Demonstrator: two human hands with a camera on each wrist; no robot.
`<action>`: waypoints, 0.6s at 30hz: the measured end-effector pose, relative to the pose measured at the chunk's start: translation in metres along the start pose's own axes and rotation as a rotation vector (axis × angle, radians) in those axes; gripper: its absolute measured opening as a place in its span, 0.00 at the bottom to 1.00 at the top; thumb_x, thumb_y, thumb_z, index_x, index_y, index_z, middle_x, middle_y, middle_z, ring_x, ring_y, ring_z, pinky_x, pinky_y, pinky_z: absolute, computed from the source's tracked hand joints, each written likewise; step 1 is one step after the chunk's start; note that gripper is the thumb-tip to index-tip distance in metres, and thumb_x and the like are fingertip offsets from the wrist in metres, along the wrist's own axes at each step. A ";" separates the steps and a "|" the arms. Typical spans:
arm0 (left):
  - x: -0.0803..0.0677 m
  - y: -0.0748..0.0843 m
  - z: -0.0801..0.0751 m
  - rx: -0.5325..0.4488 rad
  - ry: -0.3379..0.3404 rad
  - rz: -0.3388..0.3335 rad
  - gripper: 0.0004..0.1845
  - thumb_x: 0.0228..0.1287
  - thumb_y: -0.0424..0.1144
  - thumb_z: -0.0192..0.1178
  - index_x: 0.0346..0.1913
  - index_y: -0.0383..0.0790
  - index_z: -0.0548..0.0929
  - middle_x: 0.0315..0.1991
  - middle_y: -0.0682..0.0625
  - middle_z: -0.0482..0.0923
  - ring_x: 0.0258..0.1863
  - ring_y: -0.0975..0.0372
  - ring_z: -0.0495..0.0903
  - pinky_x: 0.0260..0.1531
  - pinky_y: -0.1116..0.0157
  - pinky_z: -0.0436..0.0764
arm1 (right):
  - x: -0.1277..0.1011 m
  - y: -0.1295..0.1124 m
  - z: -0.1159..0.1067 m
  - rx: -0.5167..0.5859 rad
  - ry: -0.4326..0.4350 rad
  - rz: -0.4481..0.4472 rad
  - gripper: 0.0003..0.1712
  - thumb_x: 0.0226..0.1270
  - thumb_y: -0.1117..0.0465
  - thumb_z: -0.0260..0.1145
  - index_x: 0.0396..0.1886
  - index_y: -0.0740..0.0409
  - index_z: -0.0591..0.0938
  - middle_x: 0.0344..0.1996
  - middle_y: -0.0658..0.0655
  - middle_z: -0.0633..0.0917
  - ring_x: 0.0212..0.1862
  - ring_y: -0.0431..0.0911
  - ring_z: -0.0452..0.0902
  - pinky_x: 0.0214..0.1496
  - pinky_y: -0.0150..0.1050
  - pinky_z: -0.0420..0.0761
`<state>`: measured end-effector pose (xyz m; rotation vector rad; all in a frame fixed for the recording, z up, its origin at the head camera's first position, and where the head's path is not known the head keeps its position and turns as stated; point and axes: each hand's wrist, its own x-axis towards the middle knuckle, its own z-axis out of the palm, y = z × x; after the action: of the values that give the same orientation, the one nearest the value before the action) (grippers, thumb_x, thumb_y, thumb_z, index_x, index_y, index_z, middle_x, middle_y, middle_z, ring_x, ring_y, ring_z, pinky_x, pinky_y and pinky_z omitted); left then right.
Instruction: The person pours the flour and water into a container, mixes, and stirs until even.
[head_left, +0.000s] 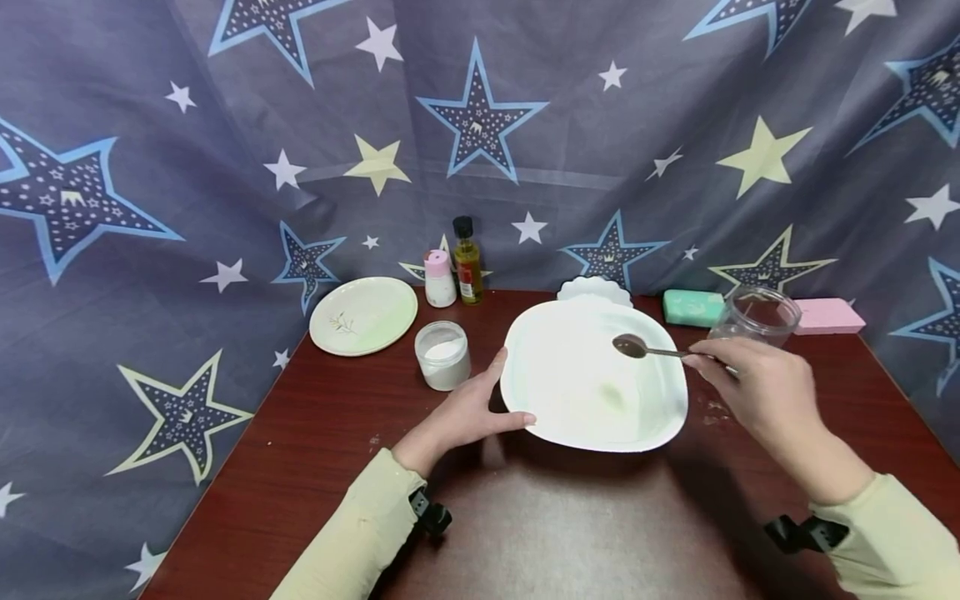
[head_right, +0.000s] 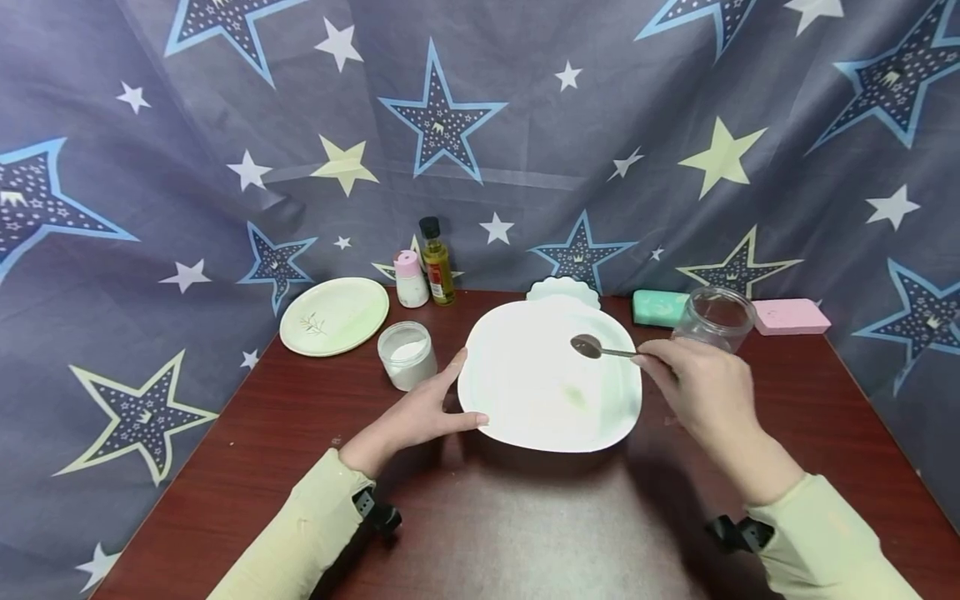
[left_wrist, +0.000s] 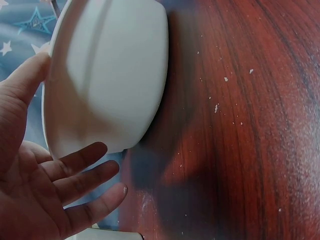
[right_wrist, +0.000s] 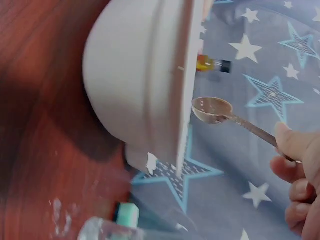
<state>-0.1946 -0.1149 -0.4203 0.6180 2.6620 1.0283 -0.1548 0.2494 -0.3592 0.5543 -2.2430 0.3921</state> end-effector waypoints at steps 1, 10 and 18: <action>0.000 0.000 0.000 0.001 0.000 0.001 0.60 0.53 0.65 0.67 0.79 0.47 0.42 0.77 0.50 0.48 0.72 0.59 0.57 0.66 0.58 0.62 | -0.002 0.002 -0.006 -0.004 0.022 0.014 0.17 0.64 0.46 0.68 0.35 0.55 0.89 0.29 0.56 0.88 0.29 0.50 0.83 0.25 0.46 0.72; 0.000 0.002 0.000 0.002 0.006 0.003 0.60 0.53 0.64 0.68 0.79 0.47 0.42 0.77 0.50 0.48 0.72 0.59 0.57 0.67 0.58 0.62 | -0.033 0.017 -0.048 -0.167 0.097 0.104 0.37 0.71 0.31 0.47 0.33 0.56 0.89 0.23 0.57 0.86 0.20 0.50 0.75 0.16 0.39 0.60; 0.003 0.001 0.002 0.007 0.020 0.018 0.60 0.53 0.62 0.68 0.79 0.44 0.42 0.77 0.50 0.47 0.72 0.59 0.56 0.67 0.59 0.61 | -0.072 0.031 -0.035 -0.235 -0.041 -0.046 0.28 0.77 0.45 0.46 0.30 0.58 0.83 0.19 0.57 0.80 0.21 0.57 0.75 0.13 0.48 0.65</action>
<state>-0.1957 -0.1118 -0.4218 0.6375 2.6832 1.0357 -0.1054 0.3109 -0.3941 0.4922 -2.2712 0.0924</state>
